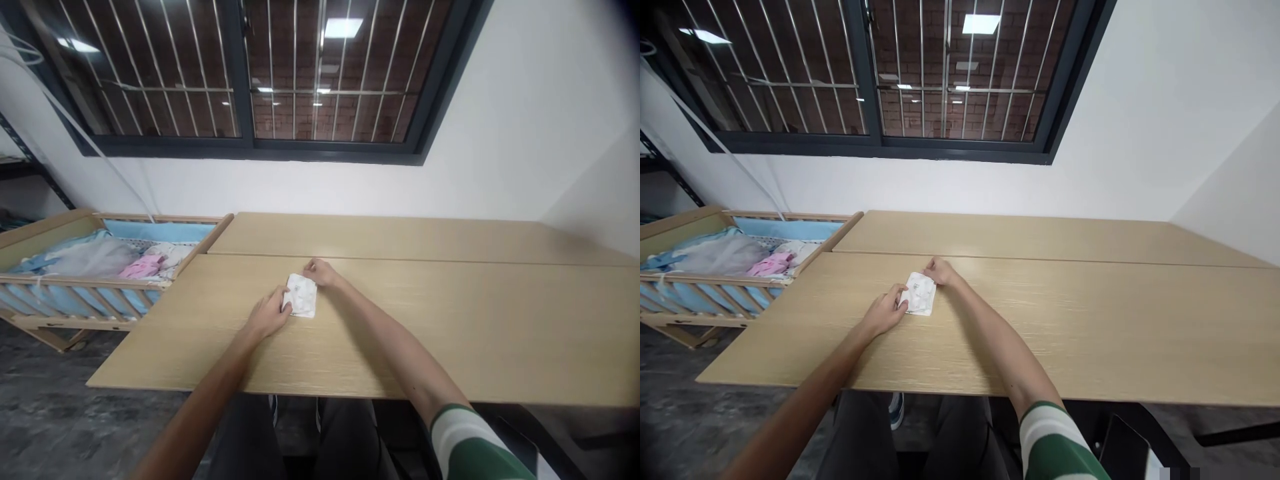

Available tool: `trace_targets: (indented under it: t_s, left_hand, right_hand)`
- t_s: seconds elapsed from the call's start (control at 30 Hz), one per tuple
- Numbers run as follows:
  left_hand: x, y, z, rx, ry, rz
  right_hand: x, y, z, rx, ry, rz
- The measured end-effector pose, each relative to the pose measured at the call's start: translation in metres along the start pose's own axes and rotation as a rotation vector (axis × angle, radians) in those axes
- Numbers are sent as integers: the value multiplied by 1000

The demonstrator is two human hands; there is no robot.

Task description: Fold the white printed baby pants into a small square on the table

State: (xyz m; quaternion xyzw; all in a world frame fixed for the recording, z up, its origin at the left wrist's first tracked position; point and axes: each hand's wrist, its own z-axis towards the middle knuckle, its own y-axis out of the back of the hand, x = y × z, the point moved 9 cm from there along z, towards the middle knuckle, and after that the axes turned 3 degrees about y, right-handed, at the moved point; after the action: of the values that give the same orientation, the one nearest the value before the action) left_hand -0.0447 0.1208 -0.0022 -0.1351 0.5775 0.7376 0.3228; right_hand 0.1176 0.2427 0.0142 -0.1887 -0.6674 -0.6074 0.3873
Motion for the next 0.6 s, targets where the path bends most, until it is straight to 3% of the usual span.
trace_targets:
  t_s: [0.13,0.2,0.27,0.43,0.53,0.6]
  left_hand:
    - [-11,3,-1,-20,-90,82]
    - [-24,4,-5,-31,-183,108]
    - [-41,0,-13,-4,-310,114]
    - [-74,-21,-35,123,-547,113]
    - [-80,-27,-38,152,-579,144]
    - [-80,-29,-37,175,-559,182]
  right_hand:
    - [1,8,-8,-155,113,-5]
    - [14,15,-20,-222,239,-23]
    - [36,14,-37,-198,408,-55]
    - [80,-36,-87,261,678,-72]
    - [76,-62,-102,471,662,-22]
    - [61,-68,-96,518,623,-35]
